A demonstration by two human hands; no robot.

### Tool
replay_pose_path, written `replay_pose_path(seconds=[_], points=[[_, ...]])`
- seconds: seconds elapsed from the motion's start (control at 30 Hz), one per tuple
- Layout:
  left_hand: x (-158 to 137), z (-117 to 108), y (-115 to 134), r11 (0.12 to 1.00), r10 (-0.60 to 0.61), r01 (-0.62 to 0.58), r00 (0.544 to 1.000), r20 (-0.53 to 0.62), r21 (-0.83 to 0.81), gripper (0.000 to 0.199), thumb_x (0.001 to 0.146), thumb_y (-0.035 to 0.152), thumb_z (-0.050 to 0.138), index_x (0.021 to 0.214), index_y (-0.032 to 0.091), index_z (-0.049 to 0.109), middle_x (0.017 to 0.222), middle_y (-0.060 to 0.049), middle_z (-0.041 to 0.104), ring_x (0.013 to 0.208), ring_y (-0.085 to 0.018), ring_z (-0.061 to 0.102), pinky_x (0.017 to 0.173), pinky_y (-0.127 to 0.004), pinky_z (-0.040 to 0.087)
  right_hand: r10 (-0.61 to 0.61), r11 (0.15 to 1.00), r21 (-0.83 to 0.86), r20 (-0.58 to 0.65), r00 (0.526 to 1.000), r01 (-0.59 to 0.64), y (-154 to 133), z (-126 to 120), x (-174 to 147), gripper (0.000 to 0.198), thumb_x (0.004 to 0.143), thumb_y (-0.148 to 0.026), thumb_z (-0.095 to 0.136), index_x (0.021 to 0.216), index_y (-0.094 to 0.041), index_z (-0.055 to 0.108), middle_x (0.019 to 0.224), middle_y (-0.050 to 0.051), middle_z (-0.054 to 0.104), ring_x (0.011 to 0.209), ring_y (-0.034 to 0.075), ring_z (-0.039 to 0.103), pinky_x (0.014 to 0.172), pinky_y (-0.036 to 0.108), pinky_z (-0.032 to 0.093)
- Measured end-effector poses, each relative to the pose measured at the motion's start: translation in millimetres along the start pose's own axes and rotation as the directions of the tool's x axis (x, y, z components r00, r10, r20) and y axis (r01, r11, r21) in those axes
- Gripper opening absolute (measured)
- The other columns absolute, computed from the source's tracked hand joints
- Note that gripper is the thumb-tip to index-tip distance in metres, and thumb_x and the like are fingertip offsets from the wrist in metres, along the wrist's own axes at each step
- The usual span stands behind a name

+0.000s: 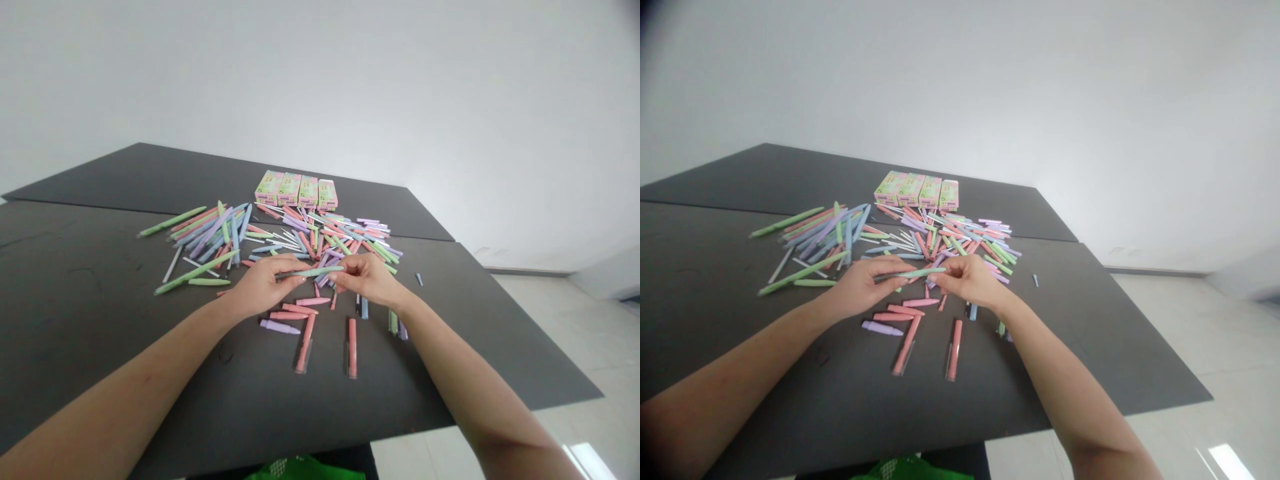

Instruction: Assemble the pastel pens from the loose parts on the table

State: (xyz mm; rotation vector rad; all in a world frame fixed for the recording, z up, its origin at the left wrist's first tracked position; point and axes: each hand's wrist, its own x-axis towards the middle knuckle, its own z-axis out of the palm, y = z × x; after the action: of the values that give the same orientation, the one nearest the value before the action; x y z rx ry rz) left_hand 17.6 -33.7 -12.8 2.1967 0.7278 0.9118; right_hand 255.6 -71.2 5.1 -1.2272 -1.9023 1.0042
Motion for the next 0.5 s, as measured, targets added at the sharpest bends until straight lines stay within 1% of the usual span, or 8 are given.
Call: replay_pose_path(seconds=[0.03, 0.1, 0.13, 0.17, 0.23, 0.33, 0.4, 0.5], points=[[0, 0, 0, 1.0, -0.005, 0.005, 1.0, 0.006, 0.0, 0.024, 0.087, 0.023, 0.057, 0.102, 0.017, 0.074, 0.093, -0.007, 0.071, 0.09, -0.02, 0.064, 0.082, -0.03, 0.048, -0.024, 1.0, 0.007, -0.013, 1.0, 0.025, 0, -1, 0, 0.031, 0.079, -0.043, 0.069, 0.083, -0.013, 0.067, 0.067, 0.003, 0.066, 0.057, 0.011, 0.057, 0.052, 0.021, 0.042], [0, -1, 0, 1.0, -0.012, 0.012, 1.0, 0.023, 0.001, 0.024, 0.086, 0.023, 0.057, 0.103, 0.017, 0.074, 0.091, -0.006, 0.071, 0.087, -0.019, 0.064, 0.079, -0.03, 0.048, -0.107, 0.994, -0.003, -0.03, 0.994, 0.107, -2, -2, 0, 0.034, 0.076, -0.036, 0.073, 0.101, -0.015, 0.067, 0.08, 0.005, 0.07, 0.066, 0.013, 0.061, 0.059, 0.023, 0.047], [0, 0, -1, 1.0, -0.012, 0.012, 0.999, 0.032, 0.0, 0.024, 0.086, 0.023, 0.058, 0.103, 0.018, 0.074, 0.091, -0.006, 0.071, 0.086, -0.019, 0.064, 0.079, -0.029, 0.048, -0.154, 0.988, -0.031, -0.034, 0.987, 0.153, -3, -3, 0, 0.033, 0.076, -0.033, 0.073, 0.104, -0.016, 0.067, 0.085, 0.005, 0.071, 0.07, 0.014, 0.062, 0.063, 0.024, 0.048], [0, 0, -2, 1.0, -0.014, 0.014, 0.999, 0.04, 0.002, 0.024, 0.086, 0.023, 0.058, 0.103, 0.018, 0.074, 0.091, -0.005, 0.071, 0.085, -0.018, 0.064, 0.078, -0.029, 0.048, -0.194, 0.979, -0.07, -0.041, 0.98, 0.191, -4, -3, 0, 0.028, 0.078, -0.03, 0.071, 0.103, -0.017, 0.069, 0.088, 0.006, 0.071, 0.072, 0.014, 0.063, 0.065, 0.024, 0.048], [0, 0, -2, 1.0, -0.015, 0.015, 0.999, 0.043, 0.012, 0.024, 0.086, 0.022, 0.057, 0.103, 0.018, 0.074, 0.091, -0.005, 0.072, 0.085, -0.018, 0.064, 0.078, -0.029, 0.048, -0.234, 0.964, -0.145, -0.077, 0.969, 0.221, -5, -1, 0, 0.017, 0.081, -0.028, 0.068, 0.095, -0.018, 0.073, 0.086, 0.006, 0.072, 0.072, 0.013, 0.063, 0.065, 0.024, 0.048], [-1, 1, -2, 0.999, 0.007, -0.007, 1.0, -0.001, 0.043, 0.024, 0.087, 0.022, 0.057, 0.103, 0.019, 0.074, 0.094, -0.006, 0.072, 0.089, -0.019, 0.065, 0.08, -0.03, 0.049, -0.19, 0.976, -0.138, -0.157, 0.969, 0.169, -1, 5, 1, 0.016, 0.082, -0.029, 0.067, 0.092, -0.019, 0.074, 0.078, 0.004, 0.071, 0.066, 0.013, 0.062, 0.06, 0.023, 0.047], [-1, 2, -2, 0.997, 0.027, -0.025, 0.999, -0.029, 0.072, 0.024, 0.087, 0.022, 0.056, 0.102, 0.019, 0.074, 0.094, -0.007, 0.072, 0.089, -0.02, 0.065, 0.08, -0.03, 0.049, -0.111, 0.993, -0.055, -0.17, 0.979, 0.103, 3, 10, 2, 0.019, 0.082, -0.032, 0.067, 0.091, -0.017, 0.074, 0.073, 0.004, 0.07, 0.062, 0.012, 0.061, 0.056, 0.022, 0.046], [-2, 4, -3, 0.991, 0.049, -0.042, 0.997, -0.053, 0.13, 0.024, 0.088, 0.022, 0.056, 0.102, 0.02, 0.075, 0.091, -0.006, 0.071, 0.086, -0.018, 0.064, 0.077, -0.029, 0.049, 0.023, 0.992, 0.124, -0.146, 0.989, -0.004, 5, 15, 4, 0.026, 0.08, -0.038, 0.068, 0.089, -0.015, 0.073, 0.067, 0.004, 0.069, 0.055, 0.011, 0.059, 0.052, 0.022, 0.047]])
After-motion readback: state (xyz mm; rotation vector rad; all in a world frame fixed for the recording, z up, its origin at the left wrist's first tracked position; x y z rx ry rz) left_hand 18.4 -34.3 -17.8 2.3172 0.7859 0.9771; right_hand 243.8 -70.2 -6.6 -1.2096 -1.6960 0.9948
